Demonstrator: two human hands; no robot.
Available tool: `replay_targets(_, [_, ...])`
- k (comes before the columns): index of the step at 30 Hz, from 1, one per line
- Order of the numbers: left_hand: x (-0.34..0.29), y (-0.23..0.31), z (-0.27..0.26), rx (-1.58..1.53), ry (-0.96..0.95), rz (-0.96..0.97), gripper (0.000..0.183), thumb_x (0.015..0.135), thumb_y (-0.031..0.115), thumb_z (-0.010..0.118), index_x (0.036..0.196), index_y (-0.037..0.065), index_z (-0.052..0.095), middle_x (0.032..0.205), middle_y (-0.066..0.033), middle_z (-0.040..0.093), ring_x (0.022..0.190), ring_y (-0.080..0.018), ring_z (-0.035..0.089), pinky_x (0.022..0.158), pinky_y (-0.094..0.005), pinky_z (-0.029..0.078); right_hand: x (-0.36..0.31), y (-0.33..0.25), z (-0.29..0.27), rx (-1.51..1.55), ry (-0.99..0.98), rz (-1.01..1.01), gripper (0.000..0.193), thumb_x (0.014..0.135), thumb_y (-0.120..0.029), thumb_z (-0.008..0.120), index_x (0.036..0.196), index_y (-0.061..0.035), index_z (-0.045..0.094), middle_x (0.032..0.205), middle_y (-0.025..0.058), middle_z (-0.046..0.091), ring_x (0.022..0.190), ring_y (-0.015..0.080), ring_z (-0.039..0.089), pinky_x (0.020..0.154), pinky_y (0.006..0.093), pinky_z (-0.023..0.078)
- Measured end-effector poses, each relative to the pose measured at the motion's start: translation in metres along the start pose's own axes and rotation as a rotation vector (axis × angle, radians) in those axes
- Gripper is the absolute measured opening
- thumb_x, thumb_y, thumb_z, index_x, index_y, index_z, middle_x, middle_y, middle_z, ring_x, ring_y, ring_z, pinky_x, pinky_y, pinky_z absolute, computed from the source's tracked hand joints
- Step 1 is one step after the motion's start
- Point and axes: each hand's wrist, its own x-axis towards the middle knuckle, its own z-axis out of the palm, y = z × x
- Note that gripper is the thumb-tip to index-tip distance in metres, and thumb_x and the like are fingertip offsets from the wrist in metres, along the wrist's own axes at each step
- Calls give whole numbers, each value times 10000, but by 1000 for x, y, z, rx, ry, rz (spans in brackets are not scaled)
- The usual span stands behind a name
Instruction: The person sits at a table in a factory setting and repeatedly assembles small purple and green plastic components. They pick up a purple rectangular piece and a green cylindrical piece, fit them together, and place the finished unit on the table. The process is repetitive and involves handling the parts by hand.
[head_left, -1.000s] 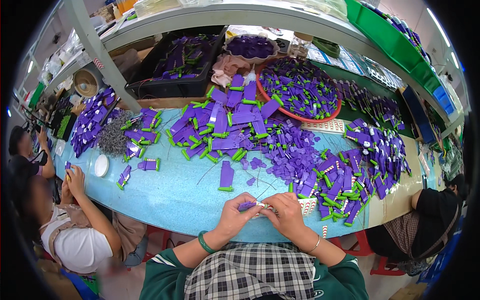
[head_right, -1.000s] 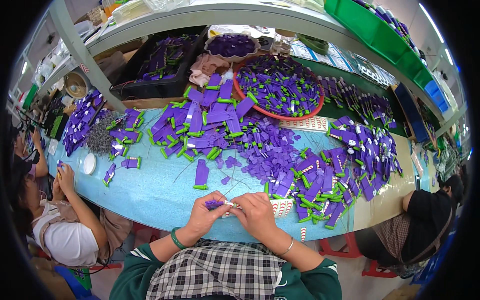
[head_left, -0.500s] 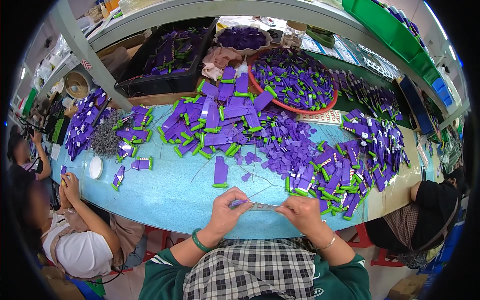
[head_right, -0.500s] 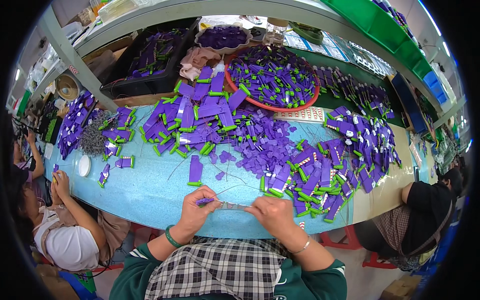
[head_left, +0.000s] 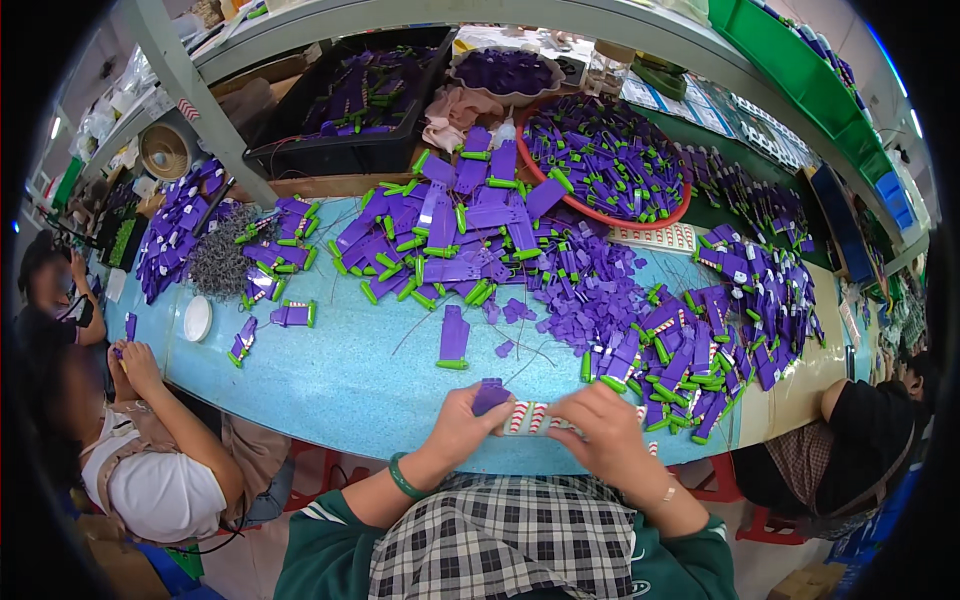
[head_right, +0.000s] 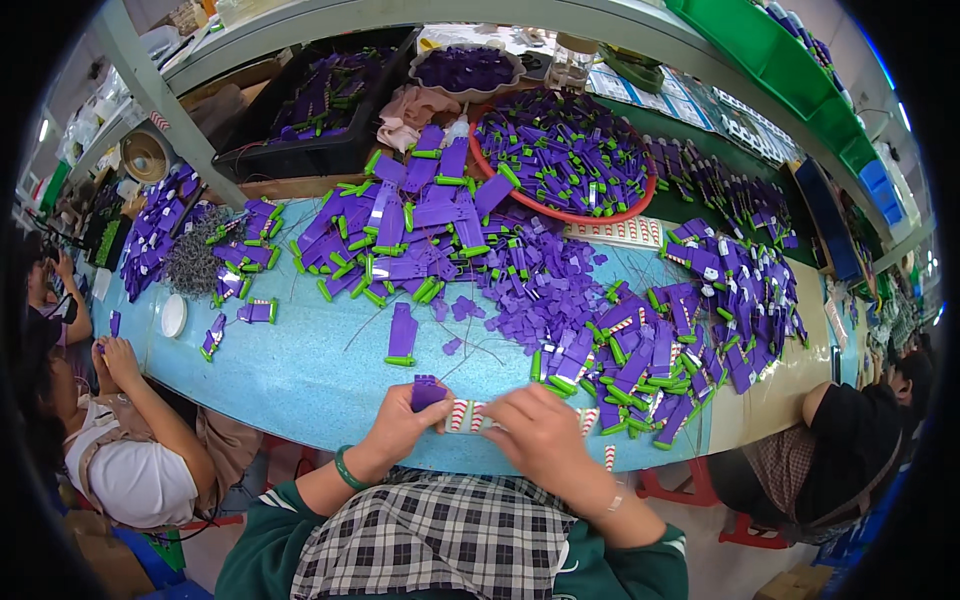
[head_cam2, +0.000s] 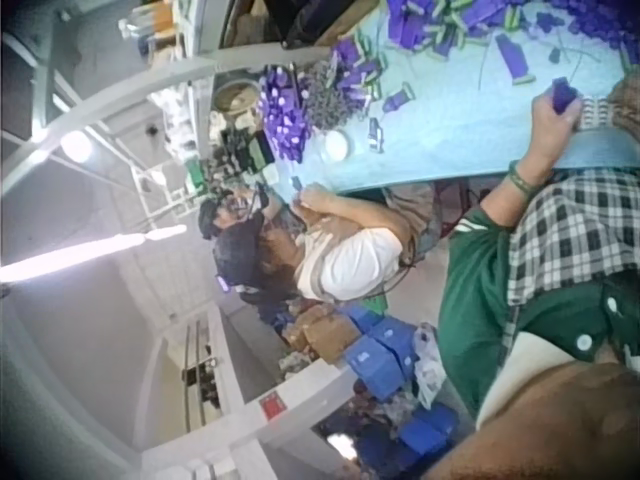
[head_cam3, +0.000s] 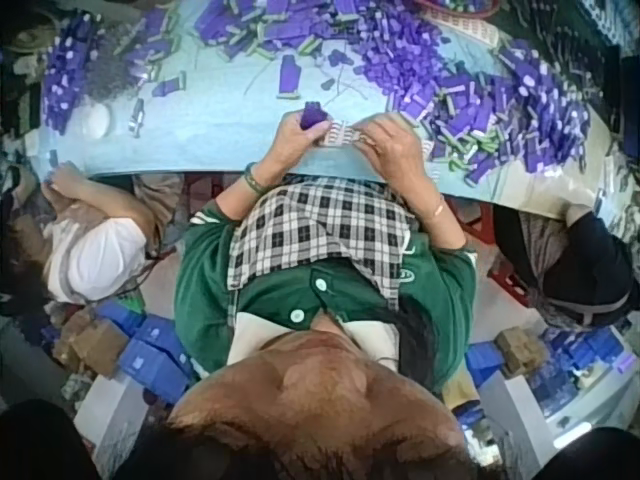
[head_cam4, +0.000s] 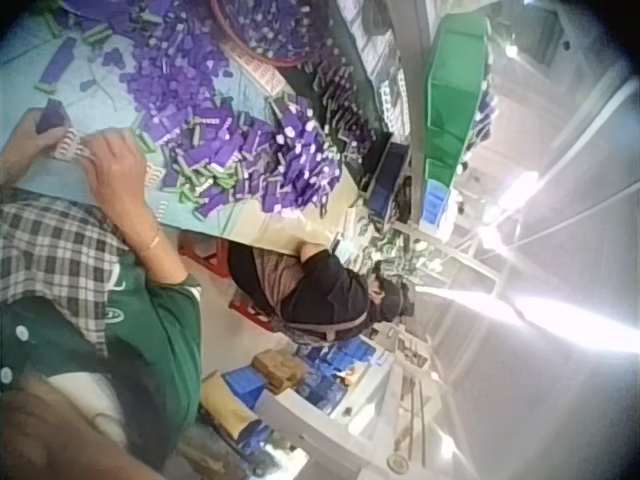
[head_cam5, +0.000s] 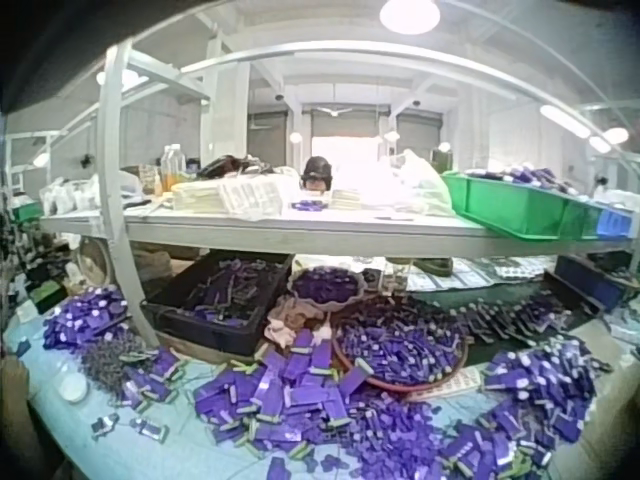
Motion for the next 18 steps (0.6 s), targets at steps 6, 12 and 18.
replay_targets(6, [-7,-1,-3,-83,-36,-28,106,888,99,617,909,-4,609,812,-46,615,622,-104,575,558,-243,480,13,10,42,101,-6,2,187,651,-44,759,796,-66,643,784,52,632,756,225,595,661,349,477])
replay_targets(12, [-9,-8,-1,-212,3,-76,145,892,135,630,933,-4,623,836,-57,629,627,-106,584,530,-240,497,8,20,56,140,86,-133,173,637,-27,745,764,-54,631,783,47,627,775,230,595,659,337,482])
replay_targets(18, [-8,-7,-4,-89,-7,-131,139,887,126,616,937,-4,617,776,-43,621,616,-105,582,538,-238,477,8,22,54,593,75,-123,154,675,15,724,755,-39,605,781,74,623,801,230,592,697,343,481])
